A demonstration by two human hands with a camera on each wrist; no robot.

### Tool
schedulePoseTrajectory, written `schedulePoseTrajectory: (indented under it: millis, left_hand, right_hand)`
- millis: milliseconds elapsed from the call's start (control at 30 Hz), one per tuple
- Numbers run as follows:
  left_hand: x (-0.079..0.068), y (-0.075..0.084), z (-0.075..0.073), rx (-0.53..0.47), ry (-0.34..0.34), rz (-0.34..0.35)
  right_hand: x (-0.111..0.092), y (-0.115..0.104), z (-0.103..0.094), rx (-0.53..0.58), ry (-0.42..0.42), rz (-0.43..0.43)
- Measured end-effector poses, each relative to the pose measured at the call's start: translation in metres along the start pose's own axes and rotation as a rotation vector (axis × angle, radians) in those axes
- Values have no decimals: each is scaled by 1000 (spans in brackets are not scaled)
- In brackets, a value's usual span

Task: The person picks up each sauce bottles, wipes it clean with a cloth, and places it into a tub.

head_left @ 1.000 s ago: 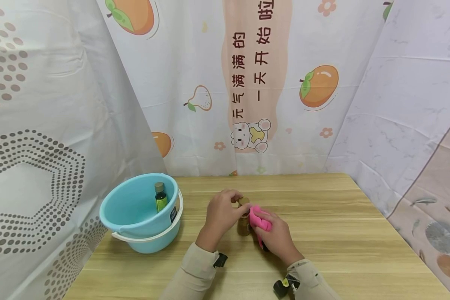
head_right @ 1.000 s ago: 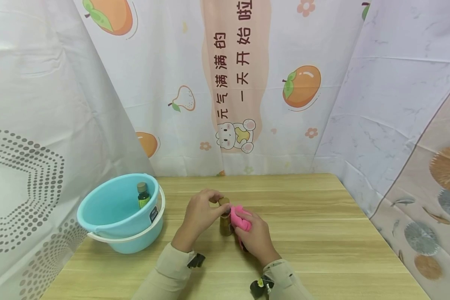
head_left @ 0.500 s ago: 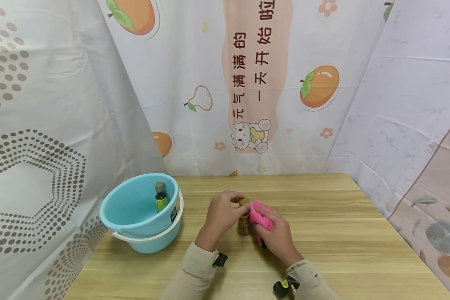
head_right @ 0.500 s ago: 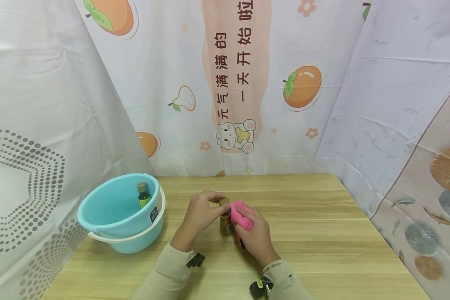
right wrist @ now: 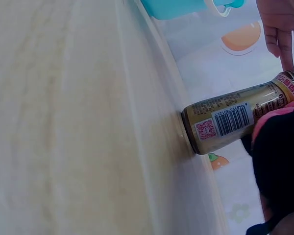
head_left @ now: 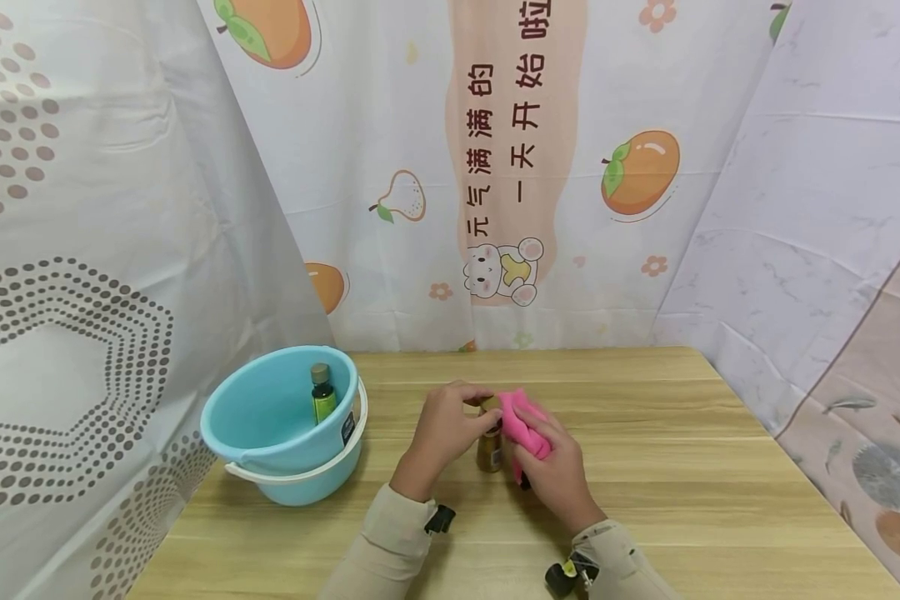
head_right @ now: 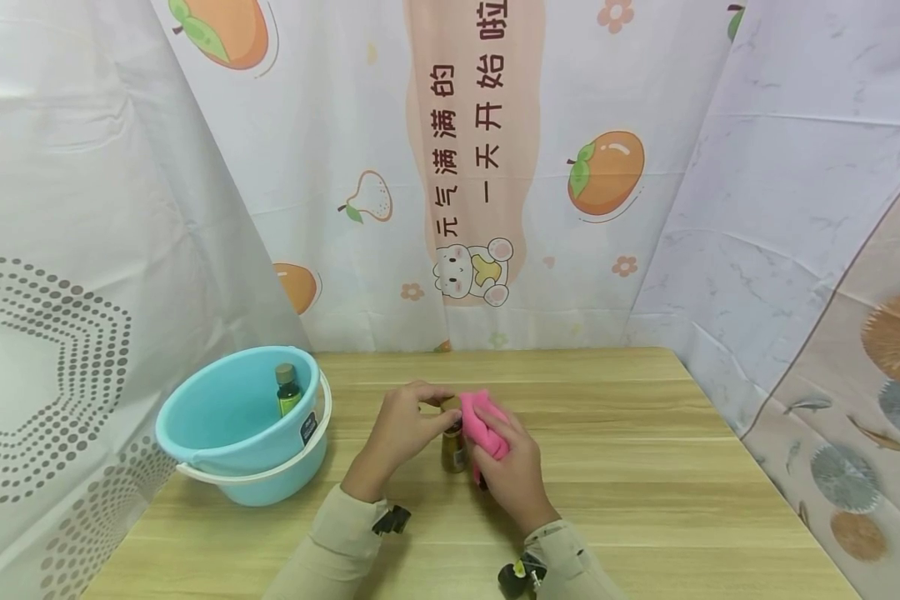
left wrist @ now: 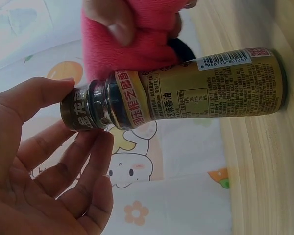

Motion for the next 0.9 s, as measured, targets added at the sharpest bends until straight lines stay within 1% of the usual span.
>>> schedulePoseTrajectory:
  millis: [267, 500, 667, 767, 900]
  left_hand:
    - [1, -2, 2, -14, -15, -13]
    - [1, -3, 1, -5, -30, -27]
    - [0, -1, 0, 8, -40, -29]
    - [0, 0, 0, 70, -15, -29]
    - [0, 0, 0, 197, 54, -49]
  right_hand:
    - [0, 5, 2, -80, -60, 79]
    - [-1, 10, 3, -164, -135, 179]
    - [-2, 11, 4, -207, -155, 199]
    - [-2, 11, 4, -236, -159, 201]
    - [-2, 11, 4, -250, -161, 201]
Point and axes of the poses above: each hand's wrist, its own x-axis towards the middle knuckle, its own z-axis out of the palm, y = z × x, the point moved 2 cm from there along x, towards the middle knuckle, and after that the axes turned 2 degrees about -x, right-handed, at the moved point
